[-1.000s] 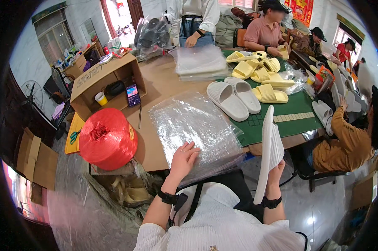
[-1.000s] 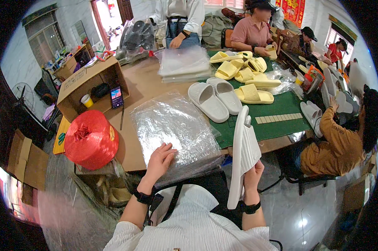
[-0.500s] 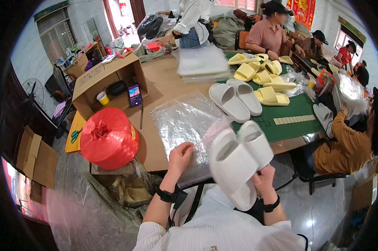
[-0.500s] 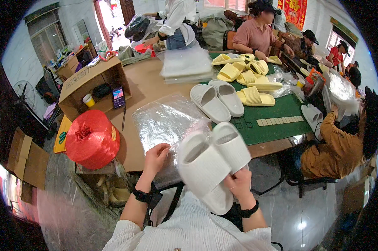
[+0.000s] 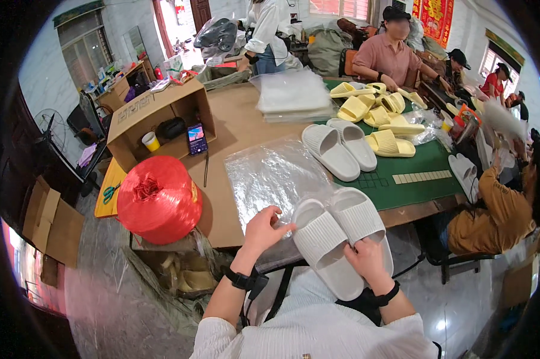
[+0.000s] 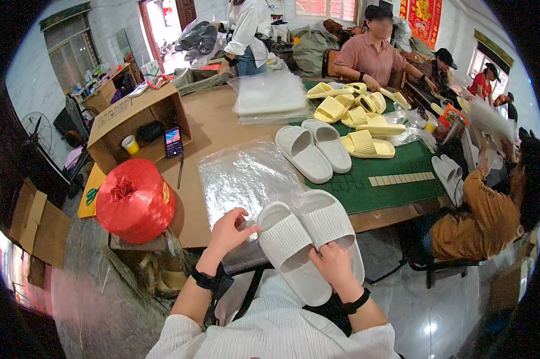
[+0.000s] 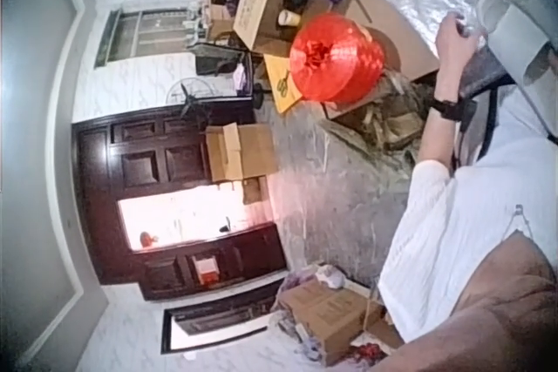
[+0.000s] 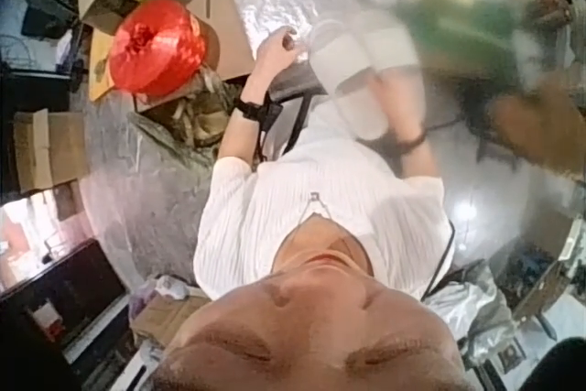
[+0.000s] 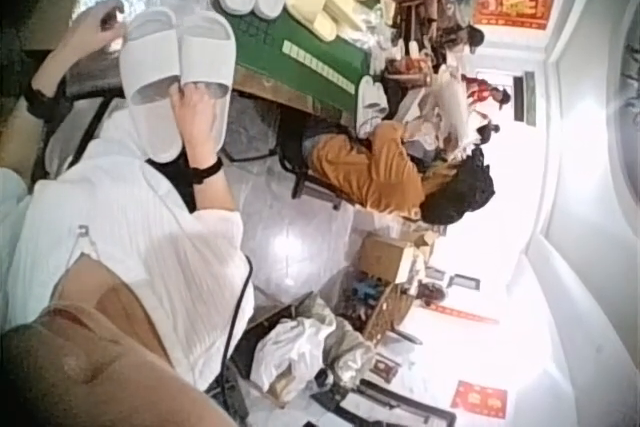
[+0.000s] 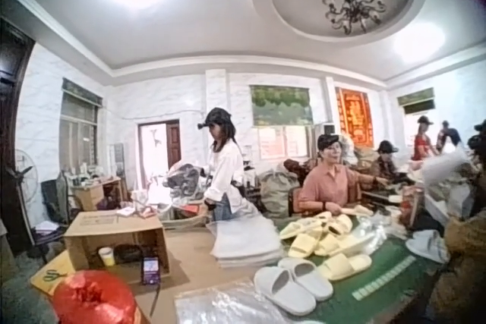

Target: The person is seen packing different pairs of slippers into plastic bags at a manufacturing facility.

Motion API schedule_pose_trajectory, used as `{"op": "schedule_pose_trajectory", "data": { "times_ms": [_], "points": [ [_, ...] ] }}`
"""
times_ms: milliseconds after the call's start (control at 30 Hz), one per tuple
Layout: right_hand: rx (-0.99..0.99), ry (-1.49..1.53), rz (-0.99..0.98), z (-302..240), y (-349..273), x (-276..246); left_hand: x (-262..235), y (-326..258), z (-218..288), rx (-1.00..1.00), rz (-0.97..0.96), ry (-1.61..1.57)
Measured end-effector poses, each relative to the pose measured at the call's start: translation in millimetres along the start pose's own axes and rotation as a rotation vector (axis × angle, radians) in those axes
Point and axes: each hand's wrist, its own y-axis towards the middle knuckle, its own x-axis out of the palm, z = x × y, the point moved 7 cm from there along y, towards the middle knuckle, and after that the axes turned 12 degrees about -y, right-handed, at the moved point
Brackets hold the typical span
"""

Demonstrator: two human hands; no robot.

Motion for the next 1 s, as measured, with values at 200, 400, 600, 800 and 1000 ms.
{"op": "schedule_pose_trajectory", "data": {
  "times_ms": [200, 400, 600, 800, 1000],
  "points": [
    [0.018, -0.032, -0.028, 2, -1, -2, 11, -13, 12, 0.343, -0.031, 0.255],
    [-0.119, 0.074, -0.109, -28, -6, -21, 7, 0, 8, 0.210, -0.051, -0.108],
    [0.201, 0.046, 0.077, 31, 14, -69, 14, -14, -9, 0.468, -0.273, 0.102],
    [0.497, -0.097, 0.243, 174, 37, -44, 5, -37, 6, 0.388, -0.433, 0.125],
    [0.556, -0.019, 0.282, 210, 71, -1, 5, -31, -17, 0.279, -0.465, 0.090]
  ]
}}
